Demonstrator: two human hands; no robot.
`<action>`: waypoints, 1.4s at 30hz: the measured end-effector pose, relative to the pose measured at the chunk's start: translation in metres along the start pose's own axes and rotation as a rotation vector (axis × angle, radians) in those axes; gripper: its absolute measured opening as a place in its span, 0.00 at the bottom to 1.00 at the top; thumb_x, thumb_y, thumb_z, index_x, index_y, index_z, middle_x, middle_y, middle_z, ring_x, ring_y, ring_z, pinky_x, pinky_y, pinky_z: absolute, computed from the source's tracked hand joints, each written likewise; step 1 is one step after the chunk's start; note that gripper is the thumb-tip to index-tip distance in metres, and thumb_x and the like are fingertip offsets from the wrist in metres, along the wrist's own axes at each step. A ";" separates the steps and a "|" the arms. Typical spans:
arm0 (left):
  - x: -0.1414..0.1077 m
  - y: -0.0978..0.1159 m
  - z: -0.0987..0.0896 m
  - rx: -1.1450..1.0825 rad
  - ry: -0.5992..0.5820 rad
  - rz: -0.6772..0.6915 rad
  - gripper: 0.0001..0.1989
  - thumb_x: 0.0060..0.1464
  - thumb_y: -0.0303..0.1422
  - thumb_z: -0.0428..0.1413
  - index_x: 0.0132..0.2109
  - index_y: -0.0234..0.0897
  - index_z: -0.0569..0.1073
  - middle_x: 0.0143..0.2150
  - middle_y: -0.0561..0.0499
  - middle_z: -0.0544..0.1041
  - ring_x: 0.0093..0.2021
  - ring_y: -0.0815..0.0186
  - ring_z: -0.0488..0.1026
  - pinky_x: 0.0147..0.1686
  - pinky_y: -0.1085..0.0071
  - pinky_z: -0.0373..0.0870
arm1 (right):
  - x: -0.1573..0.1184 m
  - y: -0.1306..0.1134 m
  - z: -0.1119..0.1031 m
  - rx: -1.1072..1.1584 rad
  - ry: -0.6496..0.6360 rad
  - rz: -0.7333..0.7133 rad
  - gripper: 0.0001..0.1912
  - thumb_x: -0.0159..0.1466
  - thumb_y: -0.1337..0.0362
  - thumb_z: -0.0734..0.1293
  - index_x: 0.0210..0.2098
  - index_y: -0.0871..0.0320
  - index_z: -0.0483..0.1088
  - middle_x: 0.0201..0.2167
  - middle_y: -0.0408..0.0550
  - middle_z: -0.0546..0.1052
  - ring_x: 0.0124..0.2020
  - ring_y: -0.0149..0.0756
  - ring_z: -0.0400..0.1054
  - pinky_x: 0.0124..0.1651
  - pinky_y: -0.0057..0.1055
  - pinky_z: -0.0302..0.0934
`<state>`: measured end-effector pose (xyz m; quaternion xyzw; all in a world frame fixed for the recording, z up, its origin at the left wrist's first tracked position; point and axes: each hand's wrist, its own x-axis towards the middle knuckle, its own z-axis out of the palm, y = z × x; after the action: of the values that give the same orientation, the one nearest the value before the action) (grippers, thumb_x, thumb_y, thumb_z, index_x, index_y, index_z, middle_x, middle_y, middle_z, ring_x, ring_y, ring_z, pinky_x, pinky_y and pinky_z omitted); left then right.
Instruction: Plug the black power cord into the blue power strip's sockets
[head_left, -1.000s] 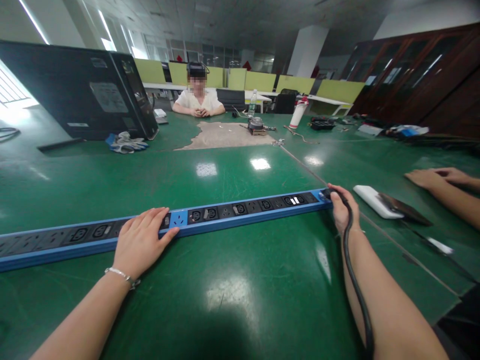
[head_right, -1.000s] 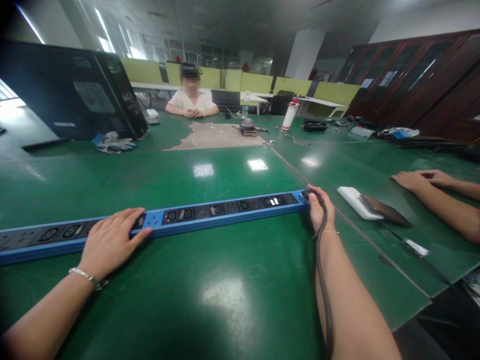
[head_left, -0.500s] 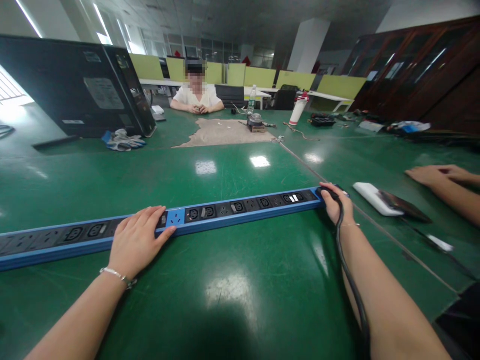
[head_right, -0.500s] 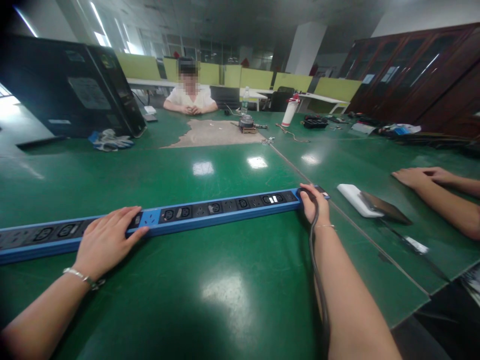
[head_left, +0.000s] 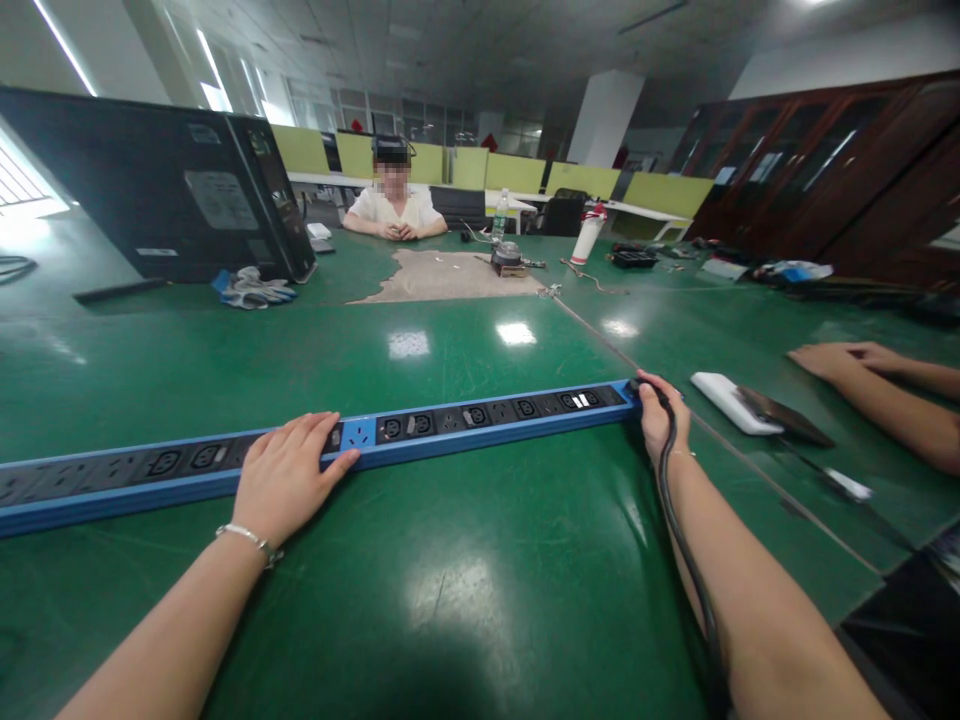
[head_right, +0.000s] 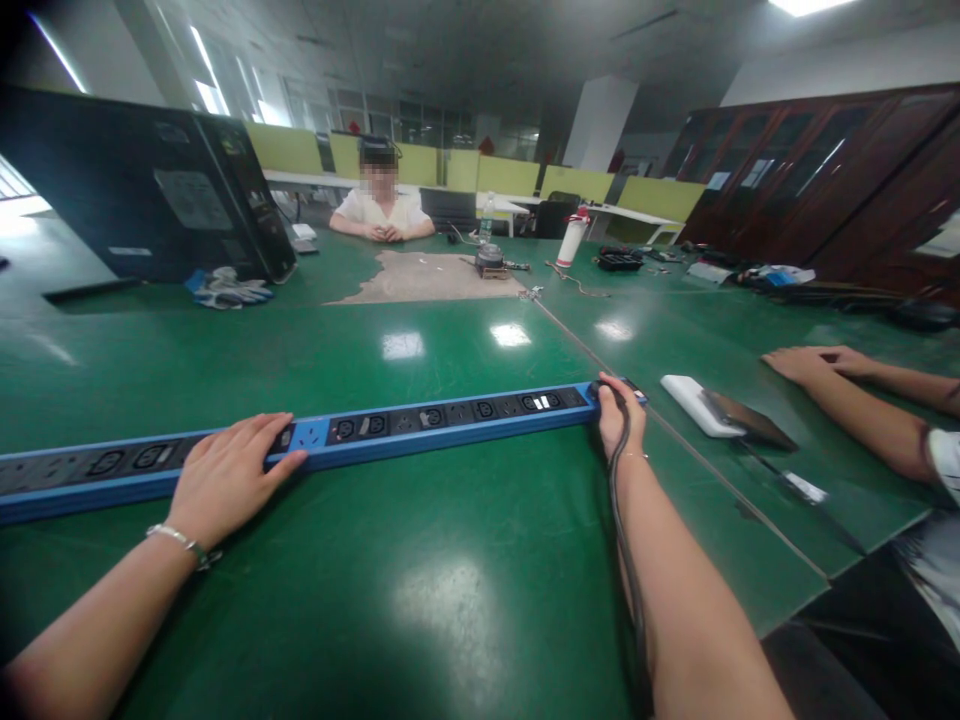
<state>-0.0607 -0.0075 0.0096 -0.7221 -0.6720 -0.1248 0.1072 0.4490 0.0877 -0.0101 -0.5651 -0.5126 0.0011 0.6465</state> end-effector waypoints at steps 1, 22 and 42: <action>0.000 0.000 0.000 -0.002 0.000 -0.003 0.30 0.56 0.50 0.40 0.58 0.36 0.64 0.57 0.41 0.68 0.57 0.52 0.63 0.54 0.55 0.57 | 0.001 -0.003 0.000 0.060 0.068 -0.002 0.18 0.59 0.55 0.62 0.42 0.59 0.73 0.43 0.51 0.76 0.45 0.41 0.69 0.53 0.43 0.61; 0.000 0.001 -0.002 0.009 -0.006 0.017 0.30 0.57 0.50 0.40 0.57 0.34 0.64 0.57 0.41 0.69 0.56 0.51 0.64 0.53 0.54 0.58 | -0.017 -0.020 0.007 -0.343 -0.284 -0.089 0.21 0.59 0.52 0.60 0.45 0.56 0.73 0.44 0.53 0.77 0.47 0.45 0.69 0.54 0.46 0.59; -0.001 0.000 0.001 -0.003 0.023 0.018 0.30 0.57 0.50 0.41 0.57 0.35 0.65 0.56 0.41 0.69 0.56 0.52 0.64 0.54 0.55 0.57 | -0.014 -0.051 0.017 0.140 0.141 -0.031 0.19 0.61 0.54 0.61 0.47 0.58 0.71 0.44 0.49 0.76 0.45 0.39 0.70 0.52 0.43 0.61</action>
<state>-0.0611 -0.0083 0.0085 -0.7266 -0.6641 -0.1333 0.1149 0.4022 0.0736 0.0153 -0.5092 -0.4732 -0.0128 0.7188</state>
